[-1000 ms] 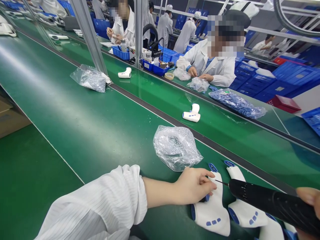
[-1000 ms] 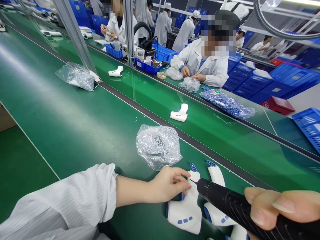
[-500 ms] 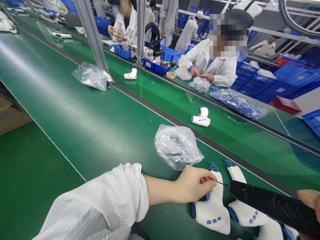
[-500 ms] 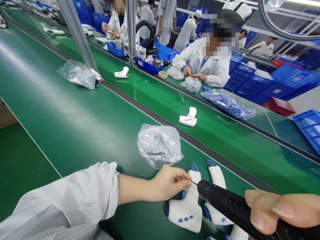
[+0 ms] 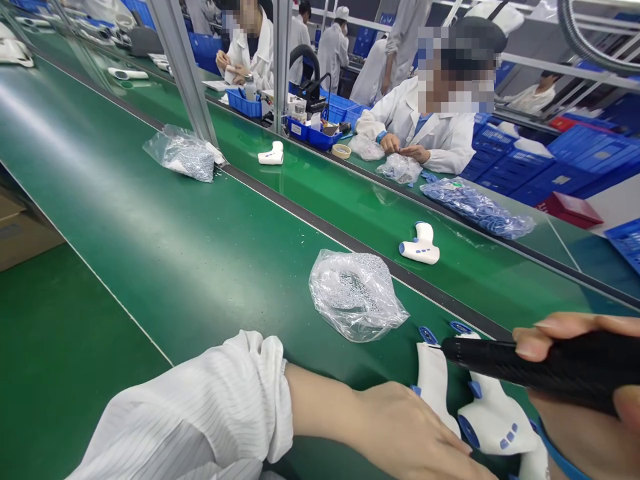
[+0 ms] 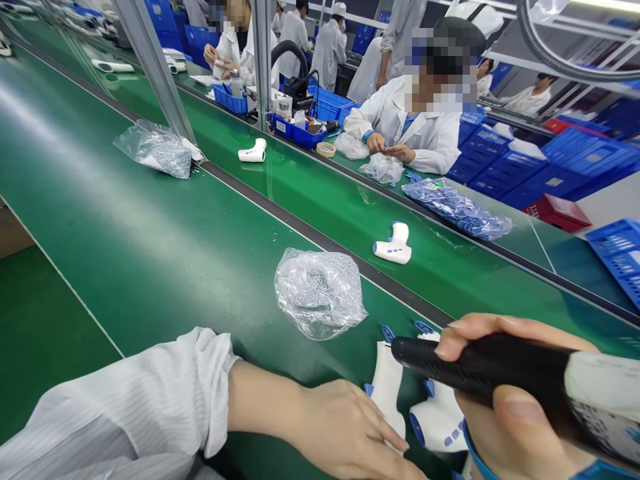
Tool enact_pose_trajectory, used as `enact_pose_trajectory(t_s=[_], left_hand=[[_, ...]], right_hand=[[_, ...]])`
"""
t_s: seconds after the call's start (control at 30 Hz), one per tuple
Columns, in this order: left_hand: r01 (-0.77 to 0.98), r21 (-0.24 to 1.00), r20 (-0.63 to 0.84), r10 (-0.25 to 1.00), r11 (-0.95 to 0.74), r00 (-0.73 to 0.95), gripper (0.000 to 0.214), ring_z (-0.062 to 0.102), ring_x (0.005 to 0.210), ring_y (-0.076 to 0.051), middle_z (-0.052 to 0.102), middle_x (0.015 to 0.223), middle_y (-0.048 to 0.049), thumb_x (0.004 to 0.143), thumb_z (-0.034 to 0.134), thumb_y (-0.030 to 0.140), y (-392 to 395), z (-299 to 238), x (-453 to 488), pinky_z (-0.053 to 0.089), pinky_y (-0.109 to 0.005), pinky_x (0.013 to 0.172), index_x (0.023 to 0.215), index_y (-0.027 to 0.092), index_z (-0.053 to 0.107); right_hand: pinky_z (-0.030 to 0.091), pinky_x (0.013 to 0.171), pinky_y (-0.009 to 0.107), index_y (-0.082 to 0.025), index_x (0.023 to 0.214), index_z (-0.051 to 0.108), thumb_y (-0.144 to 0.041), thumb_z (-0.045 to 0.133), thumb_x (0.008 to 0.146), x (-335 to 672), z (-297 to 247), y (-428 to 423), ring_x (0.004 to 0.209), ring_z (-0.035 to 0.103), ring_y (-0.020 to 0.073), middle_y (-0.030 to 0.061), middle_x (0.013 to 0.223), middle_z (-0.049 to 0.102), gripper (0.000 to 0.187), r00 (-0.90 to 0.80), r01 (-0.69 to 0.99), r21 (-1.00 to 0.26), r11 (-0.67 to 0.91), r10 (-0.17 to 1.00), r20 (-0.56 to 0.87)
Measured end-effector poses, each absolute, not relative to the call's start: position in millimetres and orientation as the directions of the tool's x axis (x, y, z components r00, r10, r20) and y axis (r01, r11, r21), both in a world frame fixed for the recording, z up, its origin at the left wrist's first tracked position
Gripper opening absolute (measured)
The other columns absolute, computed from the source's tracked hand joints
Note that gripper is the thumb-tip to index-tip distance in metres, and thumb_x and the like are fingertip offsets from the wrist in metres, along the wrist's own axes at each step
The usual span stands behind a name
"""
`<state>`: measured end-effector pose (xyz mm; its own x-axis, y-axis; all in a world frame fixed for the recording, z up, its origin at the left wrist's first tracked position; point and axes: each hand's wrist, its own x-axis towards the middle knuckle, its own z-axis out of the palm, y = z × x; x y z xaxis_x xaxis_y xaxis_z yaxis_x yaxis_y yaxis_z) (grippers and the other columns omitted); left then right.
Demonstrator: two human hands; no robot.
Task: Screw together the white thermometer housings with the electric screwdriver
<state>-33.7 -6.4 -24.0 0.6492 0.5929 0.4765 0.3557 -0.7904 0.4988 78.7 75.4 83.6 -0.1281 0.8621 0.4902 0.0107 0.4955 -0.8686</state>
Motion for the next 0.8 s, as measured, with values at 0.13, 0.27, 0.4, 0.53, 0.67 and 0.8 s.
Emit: enact_pose_trajectory(t_s=[0.13,0.27,0.4,0.53,0.67,0.8], left_hand=[[0.355,0.483,0.327,0.541,-0.801,0.775,0.034,0.062,0.088,-0.007,0.066,0.104,0.0059,0.085,0.045,0.033,-3,-25,-34,0.047,-0.017,0.057,0.116,0.025,0.053],[0.365,0.541,0.160,0.519,-0.758,0.840,0.036,0.059,0.094,-0.007,0.058,0.118,0.0086,0.087,0.041,0.031,-1,-15,-39,0.043,-0.020,0.045,0.122,0.024,0.047],[0.418,0.539,0.081,0.539,-0.731,0.839,0.034,0.058,0.093,-0.008,0.056,0.120,0.0100,0.089,0.037,0.029,-2,-6,-40,0.042,-0.023,0.047,0.122,0.023,0.046],[0.477,0.544,0.004,0.570,-0.691,0.822,0.032,0.058,0.088,-0.009,0.060,0.113,0.0110,0.090,0.034,0.031,-2,-5,-37,0.039,-0.026,0.045,0.120,0.025,0.045],[0.475,0.569,-0.048,0.549,-0.672,0.834,0.032,0.059,0.085,-0.010,0.062,0.107,0.0089,0.090,0.032,0.036,0,-5,-37,0.037,-0.025,0.045,0.119,0.026,0.044],[0.473,0.584,-0.044,0.556,-0.660,0.830,0.031,0.059,0.083,-0.009,0.062,0.107,0.0089,0.090,0.034,0.037,1,-4,-41,0.035,-0.024,0.043,0.116,0.026,0.046]], right_hand=[[0.043,0.047,0.040,-0.022,0.084,0.063,-0.047,0.085,0.055,70,85,76,0.051,0.048,0.0239,0.0084,0.072,0.054,0.044,-0.165,-0.067,-0.872,0.485,0.857,0.489],[0.044,0.049,0.037,-0.021,0.086,0.060,-0.048,0.083,0.059,66,82,77,0.053,0.049,0.0223,0.0079,0.075,0.053,0.045,-0.220,-0.024,-0.879,0.476,0.855,0.469],[0.045,0.051,0.034,-0.021,0.086,0.057,-0.049,0.083,0.061,67,77,78,0.055,0.050,0.0208,0.0060,0.073,0.052,0.045,-0.264,-0.003,-0.893,0.450,0.861,0.434],[0.048,0.053,0.029,-0.021,0.091,0.055,-0.041,0.078,0.071,74,68,83,0.062,0.052,0.0200,0.0057,0.073,0.051,0.037,-0.318,-0.006,-0.891,0.455,0.844,0.433],[0.049,0.054,0.030,-0.021,0.094,0.055,-0.037,0.075,0.074,76,62,90,0.060,0.051,0.0192,0.0063,0.074,0.051,0.033,-0.340,-0.011,-0.903,0.430,0.848,0.408],[0.048,0.051,0.027,-0.020,0.093,0.055,-0.039,0.074,0.075,73,63,96,0.057,0.051,0.0170,0.0056,0.072,0.050,0.033,-0.342,-0.041,-0.913,0.405,0.853,0.393]])
